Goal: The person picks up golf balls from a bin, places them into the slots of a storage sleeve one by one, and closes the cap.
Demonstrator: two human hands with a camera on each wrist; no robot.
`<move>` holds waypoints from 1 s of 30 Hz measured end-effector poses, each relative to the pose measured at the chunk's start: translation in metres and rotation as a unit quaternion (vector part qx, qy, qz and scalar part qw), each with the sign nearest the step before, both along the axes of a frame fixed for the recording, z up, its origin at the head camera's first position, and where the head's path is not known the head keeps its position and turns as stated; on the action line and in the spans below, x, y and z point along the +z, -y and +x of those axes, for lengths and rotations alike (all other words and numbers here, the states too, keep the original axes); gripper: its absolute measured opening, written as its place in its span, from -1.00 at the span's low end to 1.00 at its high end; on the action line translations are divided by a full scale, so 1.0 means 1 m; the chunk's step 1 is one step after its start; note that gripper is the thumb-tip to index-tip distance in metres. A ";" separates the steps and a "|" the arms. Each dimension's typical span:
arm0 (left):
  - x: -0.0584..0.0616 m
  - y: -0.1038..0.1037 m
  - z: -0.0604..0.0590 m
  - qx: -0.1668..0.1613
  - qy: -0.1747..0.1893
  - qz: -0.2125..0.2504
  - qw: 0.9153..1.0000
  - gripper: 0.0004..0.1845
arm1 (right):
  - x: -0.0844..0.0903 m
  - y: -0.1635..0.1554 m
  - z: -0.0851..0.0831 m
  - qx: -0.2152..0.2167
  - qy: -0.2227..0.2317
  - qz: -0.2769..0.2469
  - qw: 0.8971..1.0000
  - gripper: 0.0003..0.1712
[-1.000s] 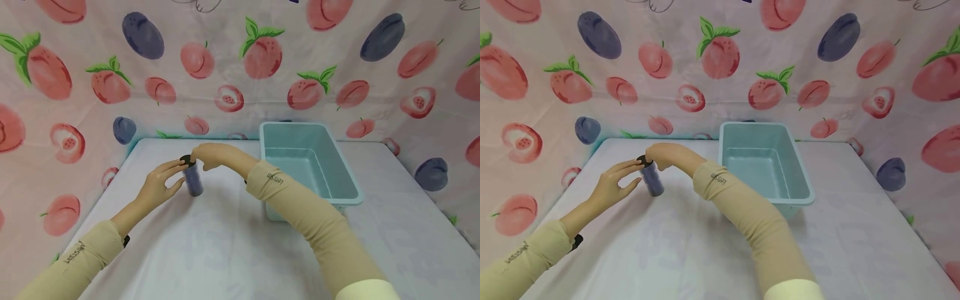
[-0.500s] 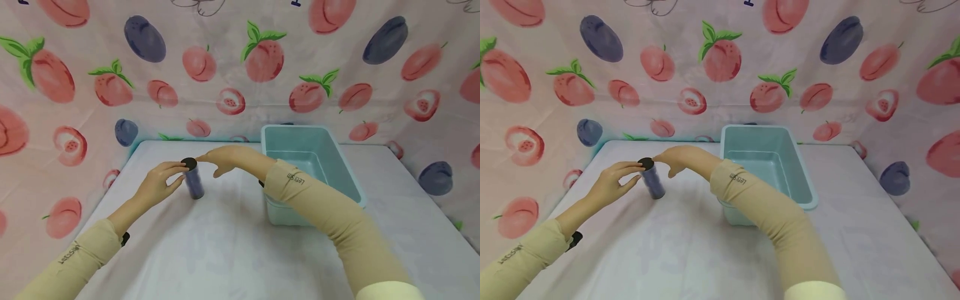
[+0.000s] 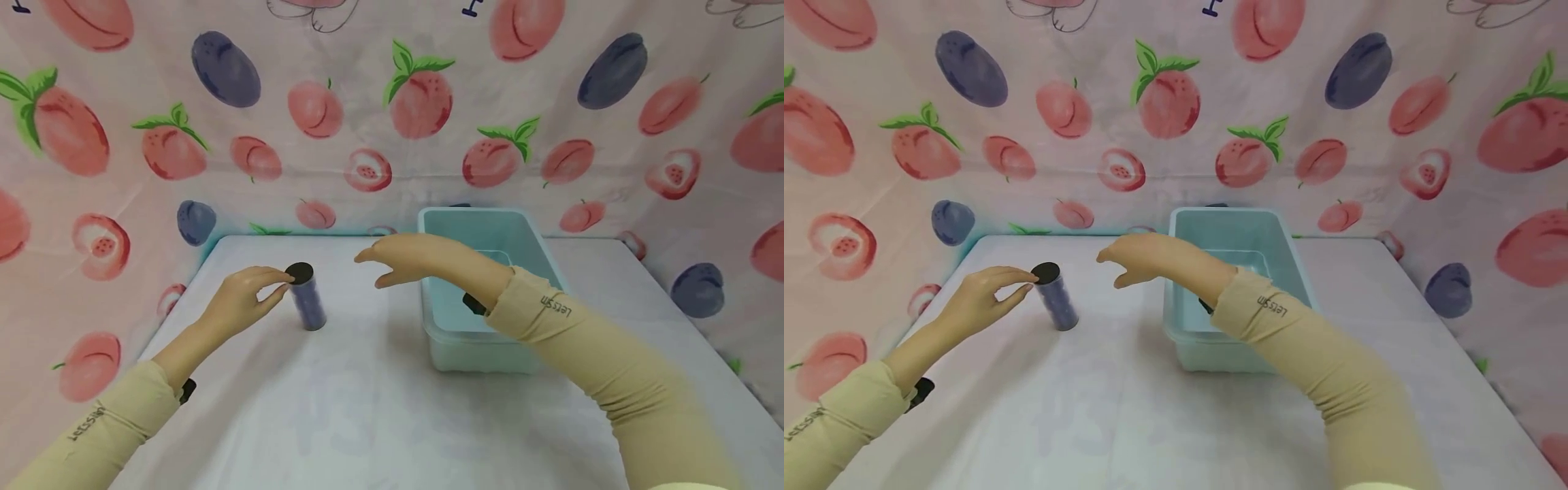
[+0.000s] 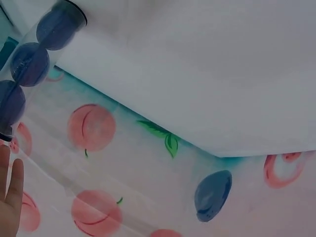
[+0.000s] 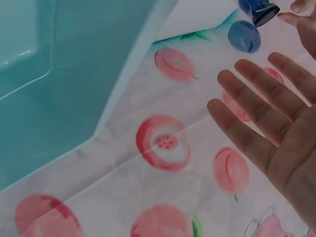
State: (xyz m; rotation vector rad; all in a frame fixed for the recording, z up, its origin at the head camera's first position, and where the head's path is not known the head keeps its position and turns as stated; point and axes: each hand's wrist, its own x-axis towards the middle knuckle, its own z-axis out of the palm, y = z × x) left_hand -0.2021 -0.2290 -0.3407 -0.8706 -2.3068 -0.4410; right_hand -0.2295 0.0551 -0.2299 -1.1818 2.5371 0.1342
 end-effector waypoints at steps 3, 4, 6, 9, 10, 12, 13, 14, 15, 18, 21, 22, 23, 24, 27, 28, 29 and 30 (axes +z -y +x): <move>0.003 0.002 0.000 0.013 0.013 0.011 1.000 -0.79 | 0.005 -0.016 0.005 -0.007 -0.009 -0.025 1.000 -0.36; 0.004 0.002 0.000 0.016 0.016 0.016 1.000 -0.80 | 0.006 -0.022 0.007 -0.011 -0.016 -0.030 0.999 -0.37; 0.006 0.002 -0.001 0.019 0.018 0.025 0.999 -0.81 | 0.009 -0.035 0.012 -0.020 -0.031 -0.042 0.998 -0.38; 0.007 0.003 0.000 0.020 0.017 0.035 0.999 -0.83 | 0.011 -0.057 0.021 -0.029 -0.060 -0.065 0.996 -0.39; 0.007 0.004 0.000 0.021 0.016 0.037 0.999 -0.82 | 0.011 -0.065 0.023 -0.030 -0.069 -0.077 0.994 -0.40; 0.007 0.006 0.000 0.022 0.016 0.043 0.999 -0.82 | 0.009 -0.083 0.028 -0.035 -0.084 -0.102 0.991 -0.43; 0.007 0.007 0.000 0.025 0.016 0.045 0.999 -0.82 | 0.008 -0.092 0.030 -0.040 -0.091 -0.114 0.989 -0.45; 0.007 0.008 -0.001 0.027 0.017 0.048 0.998 -0.82 | 0.007 -0.100 0.032 -0.046 -0.096 -0.124 0.987 -0.46; 0.007 0.009 -0.001 0.030 0.018 0.050 0.998 -0.82 | 0.006 -0.109 0.033 -0.057 -0.099 -0.131 0.985 -0.47; 0.007 0.013 -0.001 0.040 0.021 0.056 0.997 -0.80 | 0.003 -0.134 0.037 -0.088 -0.107 -0.149 0.979 -0.49; 0.006 0.017 -0.001 0.056 0.022 0.066 0.996 -0.78 | -0.001 -0.159 0.038 -0.114 -0.125 -0.163 0.972 -0.50; 0.005 0.018 -0.001 0.061 0.021 0.071 0.995 -0.76 | -0.004 -0.167 0.038 -0.122 -0.135 -0.170 0.968 -0.50; 0.004 0.019 -0.001 0.067 0.021 0.076 0.995 -0.75 | -0.007 -0.176 0.037 -0.130 -0.145 -0.177 0.965 -0.50; 0.004 0.020 0.000 0.070 0.021 0.079 0.994 -0.73 | -0.010 -0.186 0.036 -0.140 -0.153 -0.186 0.961 -0.49; 0.000 0.024 0.003 0.078 0.029 0.084 0.993 -0.65 | -0.020 -0.214 0.034 -0.187 -0.169 -0.219 0.943 -0.43; -0.002 0.025 0.004 0.082 0.036 0.083 0.993 -0.61 | -0.024 -0.223 0.033 -0.201 -0.176 -0.231 0.936 -0.41; -0.003 0.026 0.005 0.084 0.047 0.081 0.992 -0.55 | -0.028 -0.232 0.031 -0.213 -0.180 -0.243 0.929 -0.39; -0.004 0.028 0.006 0.086 0.062 0.078 0.991 -0.48 | -0.031 -0.241 0.030 -0.226 -0.185 -0.255 0.922 -0.37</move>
